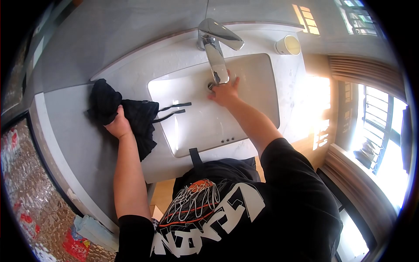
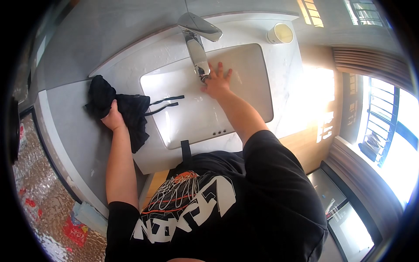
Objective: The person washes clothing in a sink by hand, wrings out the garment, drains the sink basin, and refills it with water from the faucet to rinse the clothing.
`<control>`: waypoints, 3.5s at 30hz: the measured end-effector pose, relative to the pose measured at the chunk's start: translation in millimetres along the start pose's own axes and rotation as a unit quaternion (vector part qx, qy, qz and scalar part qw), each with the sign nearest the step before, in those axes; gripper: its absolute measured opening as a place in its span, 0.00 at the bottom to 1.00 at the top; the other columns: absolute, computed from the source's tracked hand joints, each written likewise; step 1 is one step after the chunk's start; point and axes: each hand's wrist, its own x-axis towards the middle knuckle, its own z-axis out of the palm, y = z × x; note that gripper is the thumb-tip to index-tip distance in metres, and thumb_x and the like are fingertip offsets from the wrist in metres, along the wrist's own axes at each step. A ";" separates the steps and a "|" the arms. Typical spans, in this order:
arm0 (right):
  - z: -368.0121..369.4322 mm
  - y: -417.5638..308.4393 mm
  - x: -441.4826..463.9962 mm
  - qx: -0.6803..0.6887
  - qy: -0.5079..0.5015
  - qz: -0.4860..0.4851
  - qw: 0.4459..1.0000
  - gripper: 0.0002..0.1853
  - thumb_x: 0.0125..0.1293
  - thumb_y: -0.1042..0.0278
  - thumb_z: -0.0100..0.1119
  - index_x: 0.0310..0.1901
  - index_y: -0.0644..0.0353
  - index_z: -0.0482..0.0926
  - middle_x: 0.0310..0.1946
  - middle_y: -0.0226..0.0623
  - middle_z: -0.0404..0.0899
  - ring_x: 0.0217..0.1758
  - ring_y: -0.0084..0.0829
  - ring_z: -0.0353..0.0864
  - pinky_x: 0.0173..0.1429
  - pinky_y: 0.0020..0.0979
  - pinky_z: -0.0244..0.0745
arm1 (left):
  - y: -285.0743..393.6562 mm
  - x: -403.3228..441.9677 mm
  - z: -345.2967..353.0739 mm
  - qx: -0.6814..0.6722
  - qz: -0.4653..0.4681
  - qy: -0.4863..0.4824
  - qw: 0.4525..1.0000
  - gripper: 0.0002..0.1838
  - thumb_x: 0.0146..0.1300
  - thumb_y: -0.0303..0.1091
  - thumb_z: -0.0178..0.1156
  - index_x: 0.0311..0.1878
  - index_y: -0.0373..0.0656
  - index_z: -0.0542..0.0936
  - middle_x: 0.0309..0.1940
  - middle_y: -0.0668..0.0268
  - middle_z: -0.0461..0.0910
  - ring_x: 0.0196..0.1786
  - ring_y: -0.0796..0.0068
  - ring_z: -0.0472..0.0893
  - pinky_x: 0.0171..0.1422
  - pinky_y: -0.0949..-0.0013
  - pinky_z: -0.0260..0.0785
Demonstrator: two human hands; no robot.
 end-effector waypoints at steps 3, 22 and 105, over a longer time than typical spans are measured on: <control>-2.2 1.9 -1.5 0.006 -0.005 -0.011 1.000 0.31 0.68 0.32 0.51 0.70 0.31 0.72 0.83 0.33 0.30 0.84 0.57 0.23 0.75 0.75 0.28 | 0.6 -0.6 1.1 -0.007 -0.006 0.007 1.000 0.22 0.52 0.27 0.73 0.51 0.27 0.82 0.52 0.57 0.85 0.52 0.63 0.84 0.63 0.65 0.72; 7.7 0.8 -14.1 0.016 0.122 -0.047 0.991 0.24 0.69 0.51 0.55 0.65 0.44 0.74 0.75 0.40 0.59 0.83 0.52 0.43 0.79 0.63 0.43 | -0.2 -0.4 1.1 -0.006 0.005 0.013 1.000 0.22 0.52 0.28 0.73 0.50 0.28 0.82 0.52 0.57 0.85 0.52 0.63 0.84 0.63 0.66 0.72; 9.7 -32.6 -19.4 0.256 -0.096 0.110 0.956 0.48 0.72 0.37 0.48 0.81 0.46 0.32 0.57 0.40 0.82 0.59 0.43 0.82 0.58 0.44 0.76 | -3.9 1.5 1.0 -0.041 -0.003 0.011 0.999 0.20 0.52 0.27 0.72 0.47 0.26 0.84 0.50 0.56 0.86 0.49 0.64 0.85 0.60 0.66 0.73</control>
